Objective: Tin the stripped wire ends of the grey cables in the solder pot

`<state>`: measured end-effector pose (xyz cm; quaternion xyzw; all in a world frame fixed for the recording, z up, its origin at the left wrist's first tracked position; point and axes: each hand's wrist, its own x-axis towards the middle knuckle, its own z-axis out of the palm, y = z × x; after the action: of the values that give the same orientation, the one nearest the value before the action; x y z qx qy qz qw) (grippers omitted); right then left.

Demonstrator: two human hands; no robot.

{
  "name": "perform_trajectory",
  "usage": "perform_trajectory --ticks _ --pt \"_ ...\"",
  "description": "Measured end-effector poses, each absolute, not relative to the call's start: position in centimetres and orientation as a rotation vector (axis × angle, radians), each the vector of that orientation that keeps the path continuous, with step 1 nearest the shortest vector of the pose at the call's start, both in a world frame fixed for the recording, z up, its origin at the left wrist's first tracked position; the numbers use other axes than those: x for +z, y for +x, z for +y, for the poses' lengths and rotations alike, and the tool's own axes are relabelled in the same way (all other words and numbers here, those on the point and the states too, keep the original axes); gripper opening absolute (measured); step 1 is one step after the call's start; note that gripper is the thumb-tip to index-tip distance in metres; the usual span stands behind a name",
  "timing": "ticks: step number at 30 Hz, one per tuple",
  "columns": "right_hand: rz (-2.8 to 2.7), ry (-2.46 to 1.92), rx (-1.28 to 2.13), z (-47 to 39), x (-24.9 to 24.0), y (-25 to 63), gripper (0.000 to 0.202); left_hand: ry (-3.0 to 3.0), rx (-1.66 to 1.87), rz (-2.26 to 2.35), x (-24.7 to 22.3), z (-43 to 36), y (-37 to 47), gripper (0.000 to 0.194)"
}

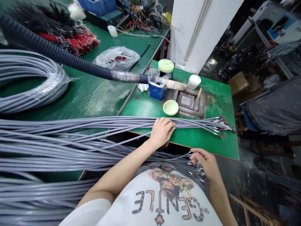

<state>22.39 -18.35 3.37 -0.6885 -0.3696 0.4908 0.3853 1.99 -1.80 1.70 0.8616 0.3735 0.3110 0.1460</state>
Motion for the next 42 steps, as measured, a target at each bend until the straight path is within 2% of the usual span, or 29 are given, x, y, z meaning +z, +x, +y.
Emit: perform_trajectory --ticks 2,4,10,16,19,23,25,29,33,37,42 --pt "-0.841 -1.443 1.537 -15.5 2.8 20.2 0.037 2.392 0.956 0.995 2.9 -2.4 1.6 0.017" --pt "-0.699 -1.202 1.556 -13.1 2.5 19.3 0.042 2.305 1.012 0.892 4.2 -3.2 1.1 0.016" --pt "-0.439 -0.991 1.057 -11.2 4.2 22.7 0.021 2.167 1.094 0.688 5.6 -5.0 0.2 0.014" --pt "-0.589 -1.083 0.564 -14.6 6.4 23.9 0.034 2.19 0.827 0.571 4.2 -5.2 0.4 0.015" --pt "-0.81 -1.344 0.448 -16.1 6.7 23.2 0.031 2.035 0.734 0.518 4.0 -5.4 0.5 0.023" --pt "-1.364 -1.774 0.823 -16.4 6.4 21.4 0.027 1.55 0.772 0.611 4.6 -5.4 0.9 0.034" --pt "-1.624 -1.785 0.963 -15.9 6.2 20.3 0.029 1.354 0.787 0.663 4.8 -5.2 1.1 0.034" --pt "-1.92 -1.719 1.024 -15.3 5.7 18.9 0.029 1.046 0.882 0.781 4.6 -4.5 1.3 0.03" --pt "-1.997 -1.648 1.152 -14.7 5.6 19.2 0.027 0.898 0.989 0.844 4.1 -4.1 1.1 0.029" --pt "-1.916 -1.553 1.247 -13.4 6.2 19.1 0.021 0.848 0.887 0.757 3.8 -4.9 1.7 0.031" --pt "-1.576 -1.567 1.255 -11.9 6.5 17.9 0.036 0.825 0.775 0.619 4.0 -5.8 2.7 0.033"
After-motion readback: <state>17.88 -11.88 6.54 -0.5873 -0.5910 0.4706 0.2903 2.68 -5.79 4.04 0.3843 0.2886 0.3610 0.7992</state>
